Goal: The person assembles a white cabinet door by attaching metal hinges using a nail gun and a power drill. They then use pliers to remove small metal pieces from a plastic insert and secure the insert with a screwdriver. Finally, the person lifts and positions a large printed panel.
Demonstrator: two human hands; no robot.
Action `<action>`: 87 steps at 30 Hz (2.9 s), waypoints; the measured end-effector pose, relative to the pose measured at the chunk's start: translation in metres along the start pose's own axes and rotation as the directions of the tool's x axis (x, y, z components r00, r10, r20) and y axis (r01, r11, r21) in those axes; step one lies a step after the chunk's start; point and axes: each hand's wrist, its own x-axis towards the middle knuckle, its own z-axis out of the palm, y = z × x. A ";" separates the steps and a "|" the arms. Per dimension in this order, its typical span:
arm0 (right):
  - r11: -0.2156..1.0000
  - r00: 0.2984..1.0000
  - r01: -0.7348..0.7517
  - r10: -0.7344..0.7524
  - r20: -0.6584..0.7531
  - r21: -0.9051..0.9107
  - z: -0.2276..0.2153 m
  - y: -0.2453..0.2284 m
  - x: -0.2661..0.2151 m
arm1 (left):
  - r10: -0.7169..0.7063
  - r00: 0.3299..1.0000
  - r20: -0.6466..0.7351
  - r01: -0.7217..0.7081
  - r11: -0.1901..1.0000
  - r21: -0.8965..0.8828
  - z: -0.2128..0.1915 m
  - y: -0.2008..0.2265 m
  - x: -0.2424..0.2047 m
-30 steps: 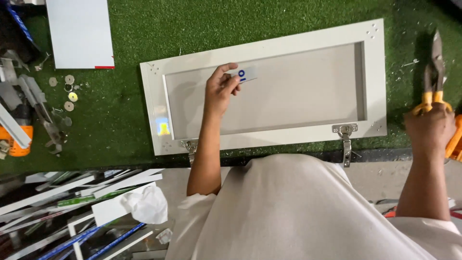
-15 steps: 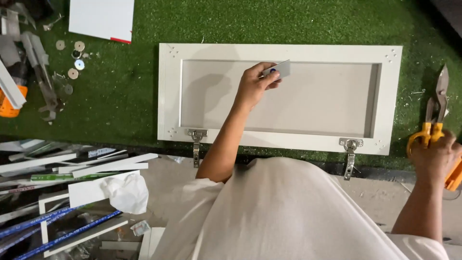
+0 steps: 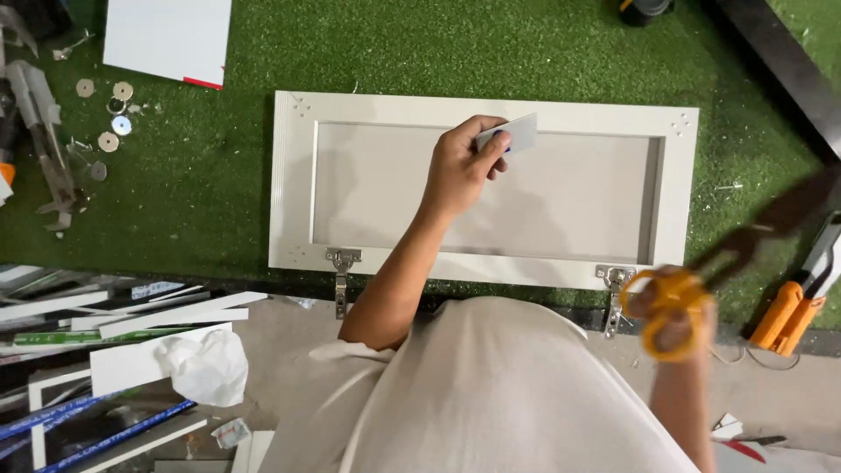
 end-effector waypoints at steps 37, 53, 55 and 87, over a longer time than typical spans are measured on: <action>-0.263 0.695 -0.373 -0.714 -0.080 -0.890 -0.006 0.085 0.065 | -0.226 0.961 0.159 0.181 0.949 0.257 0.040 -0.039 -0.034; -0.344 0.845 -0.360 -0.514 -0.147 -0.867 0.017 0.081 0.046 | -0.179 0.982 -0.057 0.179 0.984 0.010 0.046 -0.065 -0.049; -0.355 0.848 -0.333 -0.519 -0.112 -0.874 0.012 0.082 0.047 | -0.140 0.987 -0.079 0.141 0.990 0.013 0.057 -0.059 -0.050; -0.182 0.808 -0.306 -0.569 -0.154 -0.934 -0.006 0.088 0.042 | -0.391 0.920 0.007 0.391 0.920 0.038 0.088 -0.079 -0.073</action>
